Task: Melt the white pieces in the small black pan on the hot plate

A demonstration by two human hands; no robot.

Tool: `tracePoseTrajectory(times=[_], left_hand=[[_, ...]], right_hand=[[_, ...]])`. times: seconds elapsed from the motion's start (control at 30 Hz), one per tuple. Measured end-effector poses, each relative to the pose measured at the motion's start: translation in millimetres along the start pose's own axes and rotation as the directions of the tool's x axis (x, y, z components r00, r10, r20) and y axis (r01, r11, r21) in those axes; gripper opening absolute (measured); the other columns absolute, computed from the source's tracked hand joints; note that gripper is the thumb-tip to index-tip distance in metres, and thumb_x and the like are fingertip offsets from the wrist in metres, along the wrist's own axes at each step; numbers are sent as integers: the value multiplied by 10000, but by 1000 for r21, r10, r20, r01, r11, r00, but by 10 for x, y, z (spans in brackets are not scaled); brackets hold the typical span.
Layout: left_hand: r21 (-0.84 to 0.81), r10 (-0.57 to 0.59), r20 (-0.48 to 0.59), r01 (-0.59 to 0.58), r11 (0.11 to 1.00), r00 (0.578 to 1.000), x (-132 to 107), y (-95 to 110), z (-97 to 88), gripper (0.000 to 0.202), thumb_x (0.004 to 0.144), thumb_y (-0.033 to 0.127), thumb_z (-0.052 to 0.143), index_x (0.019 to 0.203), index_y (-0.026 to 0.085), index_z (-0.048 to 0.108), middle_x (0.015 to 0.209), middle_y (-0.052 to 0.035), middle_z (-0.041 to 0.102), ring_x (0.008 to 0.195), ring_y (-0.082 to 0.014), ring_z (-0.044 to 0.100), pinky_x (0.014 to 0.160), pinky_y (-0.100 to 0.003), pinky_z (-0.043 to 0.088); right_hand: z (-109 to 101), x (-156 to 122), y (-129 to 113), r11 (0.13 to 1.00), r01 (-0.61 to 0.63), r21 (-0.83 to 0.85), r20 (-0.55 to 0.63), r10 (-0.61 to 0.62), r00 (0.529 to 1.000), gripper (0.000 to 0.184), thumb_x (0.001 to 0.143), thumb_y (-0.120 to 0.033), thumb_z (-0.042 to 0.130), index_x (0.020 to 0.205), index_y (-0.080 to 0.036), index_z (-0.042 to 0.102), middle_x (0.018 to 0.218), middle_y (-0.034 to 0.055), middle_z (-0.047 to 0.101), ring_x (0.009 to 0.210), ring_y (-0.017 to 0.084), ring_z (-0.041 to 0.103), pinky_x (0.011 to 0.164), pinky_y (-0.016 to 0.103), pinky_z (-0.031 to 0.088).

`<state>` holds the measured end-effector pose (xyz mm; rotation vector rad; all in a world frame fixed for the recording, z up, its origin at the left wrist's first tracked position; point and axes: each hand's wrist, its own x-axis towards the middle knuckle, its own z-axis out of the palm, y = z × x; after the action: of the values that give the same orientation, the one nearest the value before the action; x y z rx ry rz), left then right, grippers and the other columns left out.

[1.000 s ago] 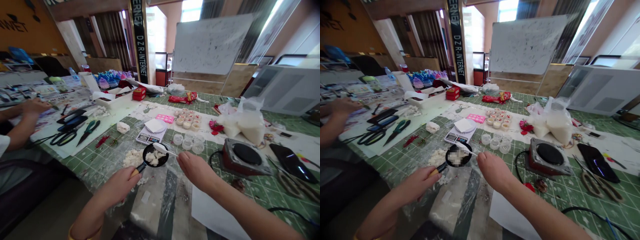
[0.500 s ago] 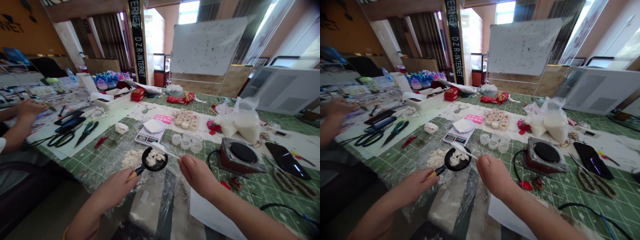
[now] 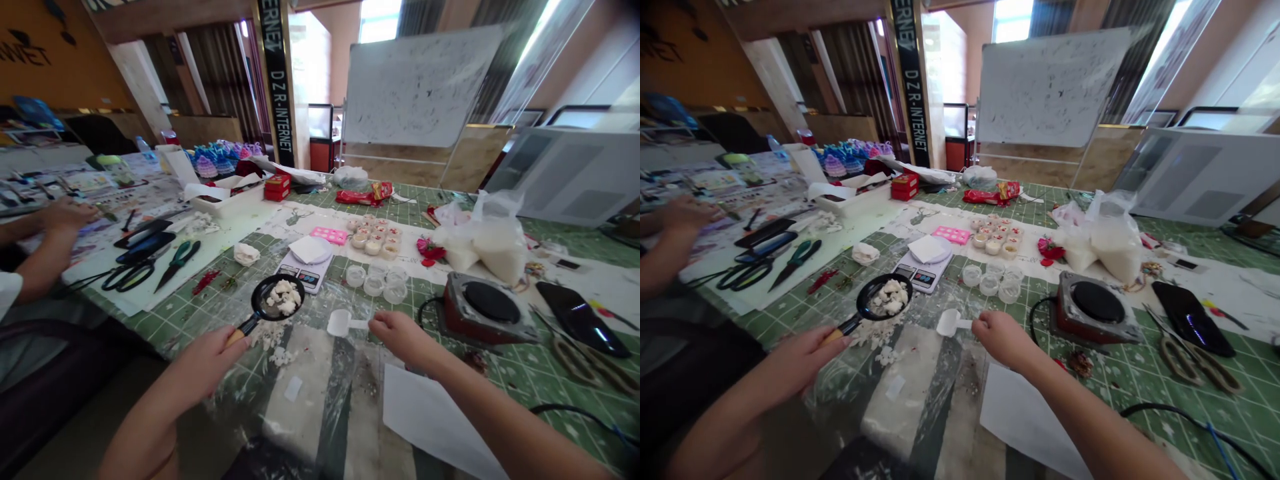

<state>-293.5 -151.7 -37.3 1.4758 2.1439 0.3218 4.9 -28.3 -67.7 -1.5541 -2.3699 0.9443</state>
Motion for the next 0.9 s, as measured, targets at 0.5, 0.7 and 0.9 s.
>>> tracePoseTrajectory(times=[0.5,0.7,0.9], left_hand=[[-84,-111,-72,105,991,991,-73,-174,-173,322,740,486,386,584,207,351,299,88,387,313,-125,449,403,-220,322],[-94,-145,-55,140,986,988,-58,-359,-146,273,733,439,408,590,212,355,280,92,386,309,-131,458,403,-215,332],[-71,-173,-65,169,983,983,-47,-423,-146,276,734,462,400,611,215,380,287,88,394,322,-139,475,401,-217,331]], right_hand=[[620,460,-623,982,26,187,105,-47,993,206,714,-241,387,554,-152,482,512,-15,429,500,76,370,471,211,240],[739,398,-602,933,-89,348,287,-16,958,287,794,-361,284,718,-176,490,445,-64,333,348,57,318,370,181,275],[774,476,-665,930,-88,358,310,-29,950,251,775,-308,319,727,-173,526,440,-60,347,335,62,328,368,193,289]])
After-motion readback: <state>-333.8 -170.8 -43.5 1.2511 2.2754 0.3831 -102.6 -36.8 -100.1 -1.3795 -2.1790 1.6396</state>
